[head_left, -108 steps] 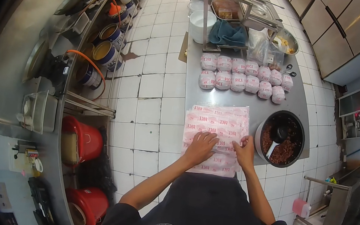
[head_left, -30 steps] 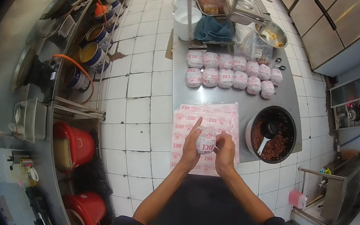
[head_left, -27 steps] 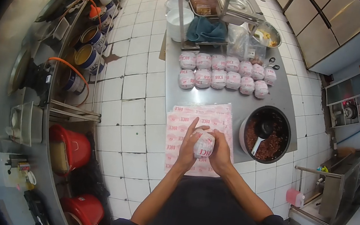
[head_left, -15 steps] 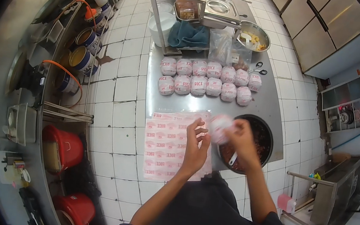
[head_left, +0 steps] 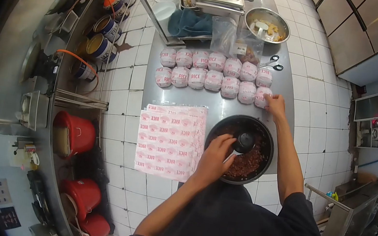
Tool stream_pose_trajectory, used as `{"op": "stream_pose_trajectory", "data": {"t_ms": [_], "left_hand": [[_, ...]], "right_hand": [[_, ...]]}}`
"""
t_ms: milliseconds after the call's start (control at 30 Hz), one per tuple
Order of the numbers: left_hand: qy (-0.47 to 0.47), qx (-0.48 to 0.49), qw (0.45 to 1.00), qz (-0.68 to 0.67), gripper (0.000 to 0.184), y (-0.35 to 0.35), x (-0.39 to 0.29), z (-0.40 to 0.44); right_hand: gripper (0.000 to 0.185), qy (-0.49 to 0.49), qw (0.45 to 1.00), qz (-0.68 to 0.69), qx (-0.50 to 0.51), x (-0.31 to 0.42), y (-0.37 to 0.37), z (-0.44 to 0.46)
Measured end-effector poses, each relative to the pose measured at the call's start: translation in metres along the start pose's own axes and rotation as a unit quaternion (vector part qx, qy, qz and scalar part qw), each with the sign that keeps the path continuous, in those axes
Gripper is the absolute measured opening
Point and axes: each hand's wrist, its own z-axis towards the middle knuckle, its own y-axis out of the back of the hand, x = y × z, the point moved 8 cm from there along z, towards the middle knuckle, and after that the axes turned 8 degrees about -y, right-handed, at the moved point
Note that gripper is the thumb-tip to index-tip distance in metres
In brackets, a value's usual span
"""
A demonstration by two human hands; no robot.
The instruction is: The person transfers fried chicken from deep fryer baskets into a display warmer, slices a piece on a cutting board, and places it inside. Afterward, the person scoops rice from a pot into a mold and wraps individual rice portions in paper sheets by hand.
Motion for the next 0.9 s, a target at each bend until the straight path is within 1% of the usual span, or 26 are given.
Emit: {"op": "stream_pose_trajectory", "data": {"t_ms": [33, 67, 100, 133, 167, 200, 233, 267, 333, 367, 400, 433, 467, 533, 567, 600, 700, 733, 800, 900], "left_hand": [[-0.041, 0.032, 0.998, 0.040, 0.053, -0.010, -0.009, 0.013], [-0.058, 0.081, 0.993, 0.065, 0.062, -0.033, -0.005, 0.025], [-0.091, 0.124, 0.980, 0.127, 0.063, -0.059, 0.004, 0.031], [-0.122, 0.165, 0.961, 0.187, 0.063, -0.088, 0.019, 0.035], [-0.151, 0.206, 0.935, 0.245, 0.064, -0.110, 0.029, 0.039], [-0.146, 0.228, 0.930, 0.247, 0.065, -0.121, 0.034, 0.046], [-0.141, 0.253, 0.925, 0.248, 0.065, -0.128, 0.040, 0.051], [-0.136, 0.281, 0.917, 0.248, 0.066, -0.134, 0.044, 0.052], [-0.117, 0.302, 0.910, 0.260, 0.067, -0.119, 0.040, 0.060], [-0.106, 0.309, 0.907, 0.266, 0.068, -0.104, 0.030, 0.063], [-0.073, 0.301, 0.925, 0.218, 0.075, -0.072, 0.011, 0.066], [-0.016, 0.199, 0.969, 0.146, 0.077, -0.034, 0.002, 0.065], [0.041, 0.094, 0.992, 0.072, 0.080, -0.005, 0.001, 0.056], [0.067, -0.094, 0.993, 0.031, 0.083, 0.026, 0.006, 0.028], [0.079, -0.192, 0.978, 0.011, 0.084, 0.037, 0.009, 0.012], [0.120, -0.223, 0.967, -0.015, 0.087, 0.029, 0.017, -0.005], [0.092, -0.264, 0.960, 0.004, 0.087, -0.005, 0.036, -0.023], [0.068, -0.255, 0.964, 0.042, 0.089, -0.005, 0.032, -0.018], [0.050, -0.220, 0.973, 0.051, 0.090, -0.006, 0.034, -0.010], [0.003, -0.168, 0.985, 0.040, 0.091, 0.002, 0.045, 0.011]], "right_hand": [[0.044, 0.013, 1.000, -0.014, 0.007, 0.005, 0.002, -0.002], [0.043, 0.111, 0.987, -0.094, -0.064, 0.016, 0.017, -0.004], [0.042, 0.208, 0.954, -0.173, -0.131, 0.021, 0.030, -0.009], [0.042, 0.301, 0.900, -0.248, -0.195, 0.025, 0.036, -0.023], [0.040, 0.241, 0.940, -0.215, -0.106, 0.034, 0.041, -0.047], [0.039, 0.177, 0.967, -0.180, -0.015, 0.057, 0.048, -0.093], [0.035, 0.132, 0.967, -0.189, 0.105, 0.064, 0.040, -0.130], [0.031, 0.081, 0.952, -0.192, 0.223, 0.059, 0.029, -0.167], [0.028, 0.130, 0.871, -0.344, 0.327, 0.044, 0.008, -0.227], [0.027, 0.163, 0.833, -0.399, 0.347, 0.028, -0.004, -0.245], [0.027, 0.197, 0.790, -0.452, 0.364, 0.008, -0.018, -0.256], [0.027, 0.196, 0.798, -0.451, 0.348, -0.005, -0.027, -0.259], [0.028, 0.194, 0.807, -0.449, 0.331, -0.018, -0.036, -0.259], [0.029, 0.174, 0.819, -0.458, 0.298, -0.037, -0.058, -0.255], [0.030, 0.159, 0.820, -0.470, 0.283, -0.042, -0.069, -0.251], [0.030, 0.145, 0.821, -0.482, 0.268, -0.046, -0.078, -0.247], [0.036, 0.132, 0.805, -0.514, 0.267, -0.051, -0.090, -0.238], [0.035, 0.131, 0.807, -0.518, 0.252, -0.044, -0.085, -0.236], [0.033, 0.126, 0.810, -0.527, 0.227, -0.034, -0.070, -0.236], [0.026, 0.172, 0.811, -0.529, 0.182, -0.002, -0.038, -0.227]]}}
